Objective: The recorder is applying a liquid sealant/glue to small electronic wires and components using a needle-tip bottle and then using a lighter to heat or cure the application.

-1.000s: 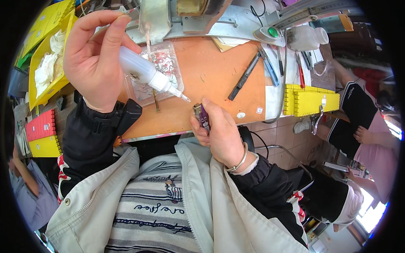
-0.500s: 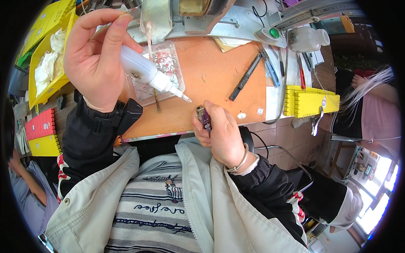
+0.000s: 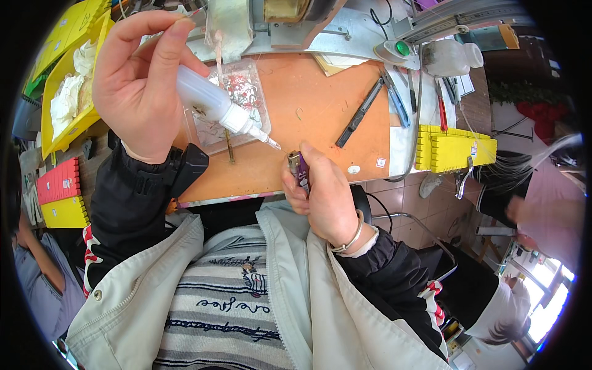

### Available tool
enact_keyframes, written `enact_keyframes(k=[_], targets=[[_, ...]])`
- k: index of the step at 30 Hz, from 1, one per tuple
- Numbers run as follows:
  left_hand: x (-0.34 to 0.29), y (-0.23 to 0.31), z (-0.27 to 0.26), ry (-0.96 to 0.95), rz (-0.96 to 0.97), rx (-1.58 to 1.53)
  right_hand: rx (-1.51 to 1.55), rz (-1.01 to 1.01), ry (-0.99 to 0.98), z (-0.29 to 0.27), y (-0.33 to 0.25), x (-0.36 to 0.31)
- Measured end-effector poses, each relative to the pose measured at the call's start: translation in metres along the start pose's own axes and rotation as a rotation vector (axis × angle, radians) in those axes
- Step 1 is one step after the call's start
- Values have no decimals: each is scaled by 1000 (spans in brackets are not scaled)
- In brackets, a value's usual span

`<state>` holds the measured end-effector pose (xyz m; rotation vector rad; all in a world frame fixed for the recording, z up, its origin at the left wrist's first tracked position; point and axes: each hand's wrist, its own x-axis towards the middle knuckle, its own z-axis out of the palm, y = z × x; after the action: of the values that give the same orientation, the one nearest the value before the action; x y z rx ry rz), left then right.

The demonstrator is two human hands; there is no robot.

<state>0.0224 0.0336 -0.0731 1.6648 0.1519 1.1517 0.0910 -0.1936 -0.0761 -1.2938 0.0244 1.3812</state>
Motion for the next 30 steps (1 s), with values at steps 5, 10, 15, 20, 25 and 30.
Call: enact_keyframes(k=[5,10,15,20,25,30], targets=[[1,3,4,9,-1,-4,28,-12,-12,0,0,0],[1,7,11,81,-31,76,19,-4,-18,-1,1,0],[1,7,12,104,-38,6,2,-3,-14,-1,0,-1],[1,9,11,89,-25,89,-49,6,14,4,-1,-1],[3,14,14,86,-19,50,0,-4,13,2,0,0],[1,5,12,98,-31,-12,-5,-21,14,2,0,1]])
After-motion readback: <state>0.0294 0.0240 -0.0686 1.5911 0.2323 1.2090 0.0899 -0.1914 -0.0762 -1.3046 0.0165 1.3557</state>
